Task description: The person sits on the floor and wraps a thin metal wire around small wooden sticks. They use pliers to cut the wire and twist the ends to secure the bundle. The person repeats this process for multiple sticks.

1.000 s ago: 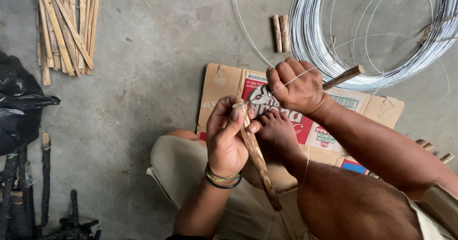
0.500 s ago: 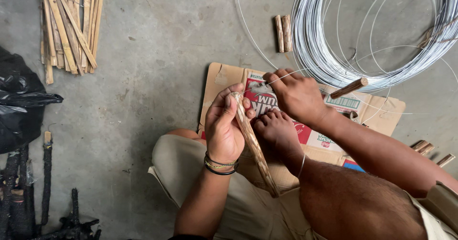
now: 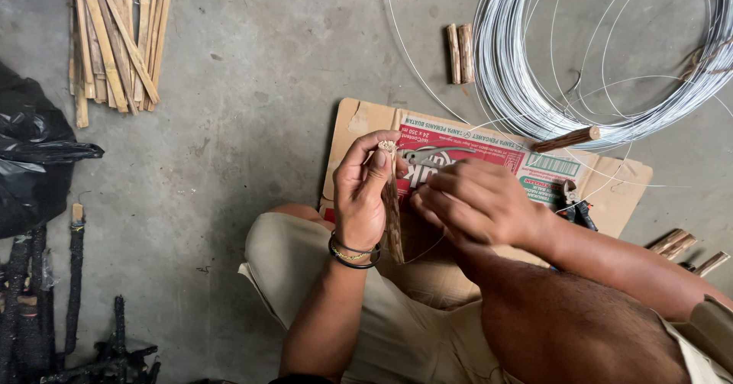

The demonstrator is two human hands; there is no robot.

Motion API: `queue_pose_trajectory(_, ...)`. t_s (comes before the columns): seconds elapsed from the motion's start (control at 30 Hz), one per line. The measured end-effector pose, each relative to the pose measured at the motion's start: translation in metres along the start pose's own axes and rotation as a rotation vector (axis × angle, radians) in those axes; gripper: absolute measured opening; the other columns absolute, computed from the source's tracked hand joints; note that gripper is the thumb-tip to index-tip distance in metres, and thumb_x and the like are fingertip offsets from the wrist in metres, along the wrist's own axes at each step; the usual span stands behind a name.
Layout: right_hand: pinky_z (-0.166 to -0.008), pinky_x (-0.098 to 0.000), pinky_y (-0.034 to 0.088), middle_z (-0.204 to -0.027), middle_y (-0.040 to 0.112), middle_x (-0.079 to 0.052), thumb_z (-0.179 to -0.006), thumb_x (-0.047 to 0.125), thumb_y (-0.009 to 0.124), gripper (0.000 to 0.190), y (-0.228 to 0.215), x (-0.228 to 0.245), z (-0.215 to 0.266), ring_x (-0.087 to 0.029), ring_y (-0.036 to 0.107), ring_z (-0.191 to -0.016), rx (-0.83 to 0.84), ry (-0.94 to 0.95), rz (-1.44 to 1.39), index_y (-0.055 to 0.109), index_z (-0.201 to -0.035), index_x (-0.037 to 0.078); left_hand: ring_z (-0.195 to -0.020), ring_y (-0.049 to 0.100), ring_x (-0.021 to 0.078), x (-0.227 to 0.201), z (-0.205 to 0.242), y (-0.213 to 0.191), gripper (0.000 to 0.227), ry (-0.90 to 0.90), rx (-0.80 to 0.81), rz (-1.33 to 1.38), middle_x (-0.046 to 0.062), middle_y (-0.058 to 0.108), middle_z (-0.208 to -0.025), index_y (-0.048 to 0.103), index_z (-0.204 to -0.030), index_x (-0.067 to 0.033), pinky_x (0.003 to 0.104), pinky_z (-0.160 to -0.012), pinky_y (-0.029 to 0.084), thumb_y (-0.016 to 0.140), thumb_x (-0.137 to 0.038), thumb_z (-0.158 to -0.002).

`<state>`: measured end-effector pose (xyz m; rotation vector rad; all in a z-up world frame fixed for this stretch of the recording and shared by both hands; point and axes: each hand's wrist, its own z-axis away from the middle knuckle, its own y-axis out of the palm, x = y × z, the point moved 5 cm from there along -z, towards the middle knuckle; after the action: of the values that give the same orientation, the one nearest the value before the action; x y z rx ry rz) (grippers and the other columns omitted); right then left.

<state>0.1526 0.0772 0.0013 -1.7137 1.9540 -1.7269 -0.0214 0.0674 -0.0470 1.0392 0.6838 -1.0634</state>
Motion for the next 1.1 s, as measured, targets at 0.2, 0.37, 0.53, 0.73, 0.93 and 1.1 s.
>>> queue_pose_trajectory(0.2, -0.075, -0.0458, 0.054, -0.097, 0.069, -0.012, -0.082, 0.012, 0.076, 0.028, -0.031, -0.013, -0.038, -0.031, 0.066, -0.090, -0.021, 0.246, 0.248, 0.071, -0.106, 0.001, -0.074, 0.041, 0.0025, 0.008, -0.001, 0.000, 0.022, 0.032, -0.036, 0.022, -0.005, 0.055, -0.088, 0.065, -0.123, 0.0020, 0.019, -0.067, 0.035, 0.062, -0.015, -0.110)
queue_pose_trajectory(0.37, -0.063, -0.0440, 0.053, -0.081, 0.066, -0.013, -0.076, 0.013, 0.079, 0.027, -0.010, -0.013, -0.023, -0.034, 0.065, -0.071, 0.084, 0.343, -0.142, 0.073, -0.101, 0.002, -0.083, 0.048, 0.0053, 0.013, 0.000, -0.003, 0.021, 0.088, -0.084, 0.159, -0.002, 0.059, -0.095, 0.063, -0.125, 0.0016, 0.022, -0.078, 0.043, 0.061, -0.013, -0.110)
queue_pose_trajectory(0.53, -0.061, -0.0420, 0.054, -0.083, 0.069, -0.011, -0.083, 0.005, 0.073, 0.019, 0.007, -0.044, -0.020, -0.031, 0.067, -0.070, 0.100, 0.369, -0.161, 0.073, -0.101, 0.004, -0.085, 0.060, 0.0144, 0.016, 0.001, 0.009, 0.026, 0.016, 0.023, 0.366, 0.007, 0.063, -0.094, 0.060, -0.131, 0.0023, 0.028, -0.080, 0.050, 0.058, -0.012, -0.109)
queue_pose_trajectory(0.73, -0.060, -0.0414, 0.051, -0.083, 0.067, -0.009, -0.095, 0.006, 0.075, 0.008, -0.016, -0.058, -0.020, -0.029, 0.066, -0.071, -0.005, 0.386, 0.081, 0.073, -0.103, 0.007, -0.084, 0.064, 0.0168, 0.010, -0.001, 0.019, 0.028, -0.045, 0.114, 0.331, 0.009, 0.065, -0.099, 0.052, -0.132, -0.0027, 0.030, -0.079, 0.053, 0.060, -0.010, -0.105)
queue_pose_trajectory(0.93, -0.060, -0.0407, 0.048, -0.080, 0.062, -0.007, -0.093, 0.007, 0.076, 0.009, -0.031, -0.049, -0.033, -0.027, 0.062, -0.070, -0.062, 0.275, 0.186, 0.071, -0.100, 0.008, -0.087, 0.064, 0.0121, 0.028, -0.003, 0.030, 0.025, -0.139, 0.272, 0.206, 0.006, 0.065, -0.103, 0.053, -0.123, -0.0033, 0.028, -0.078, 0.055, 0.068, -0.007, -0.103)
queue_pose_trajectory(1.1, -0.060, -0.0411, 0.046, -0.080, 0.059, -0.008, -0.087, 0.005, 0.075, 0.014, -0.046, -0.036, -0.030, -0.028, 0.060, -0.070, -0.065, 0.219, 0.121, 0.069, -0.099, 0.006, -0.085, 0.063, 0.0098, 0.040, -0.009, 0.028, 0.023, -0.197, 0.250, 0.153, 0.005, 0.068, -0.102, 0.060, -0.119, 0.0004, 0.026, -0.074, 0.054, 0.072, -0.011, -0.102)
